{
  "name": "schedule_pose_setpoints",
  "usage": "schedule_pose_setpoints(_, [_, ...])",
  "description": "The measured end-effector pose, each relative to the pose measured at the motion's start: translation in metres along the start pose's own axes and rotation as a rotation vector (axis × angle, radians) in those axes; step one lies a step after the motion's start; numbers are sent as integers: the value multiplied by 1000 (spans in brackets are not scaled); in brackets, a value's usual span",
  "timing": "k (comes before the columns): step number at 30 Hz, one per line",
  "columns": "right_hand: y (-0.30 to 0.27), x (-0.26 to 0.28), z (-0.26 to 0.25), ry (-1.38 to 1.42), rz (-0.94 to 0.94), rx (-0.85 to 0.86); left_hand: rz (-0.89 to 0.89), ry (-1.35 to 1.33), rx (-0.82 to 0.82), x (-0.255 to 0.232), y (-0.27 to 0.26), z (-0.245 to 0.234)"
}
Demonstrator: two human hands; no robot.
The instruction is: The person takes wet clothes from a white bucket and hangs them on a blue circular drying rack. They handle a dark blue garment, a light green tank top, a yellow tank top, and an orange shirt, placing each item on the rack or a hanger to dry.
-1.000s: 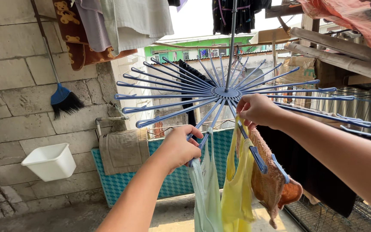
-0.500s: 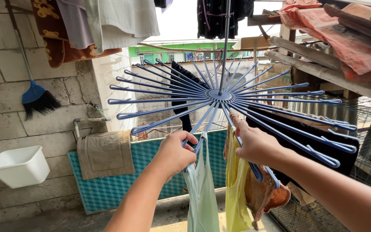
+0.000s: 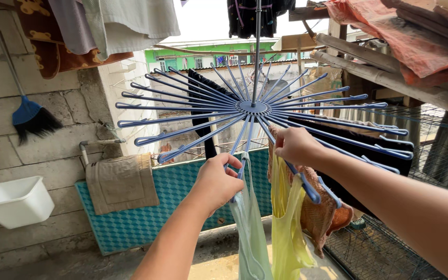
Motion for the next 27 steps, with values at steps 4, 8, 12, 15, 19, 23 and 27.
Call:
schedule_pose_setpoints(4, [30,-8,1,217,-8,-7,-23,-30,0,4,-4,-3])
schedule_pose_setpoints(8, [8,-5,-2,221,49,162,-15,17,-51,8,-8,-10])
schedule_pose_setpoints(12, [-46,0,16,153,5,100,-2,-24,-88,19,-7,-10])
schedule_pose_setpoints(15, [-78,1,26,44,-48,-7,-3,21,-110,24,-5,-4])
schedule_pose_setpoints(19, [-97,-11,28,-85,-19,-36,-32,68,-130,30,0,11])
schedule_pose_setpoints(23, [-109,-20,17,-71,21,51,-17,84,-148,32,4,24])
schedule_pose_setpoints(27, [-135,-18,3,1,77,-61,5,44,-151,22,8,38])
Point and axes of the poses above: each hand's wrist, its own y-axis towards the middle knuckle, its own z-axis out of the palm, x = y × z, the point moved 6 cm from there along y, towards the middle knuckle, and after that the axes turned 9 degrees about x, right-handed, at the moved point
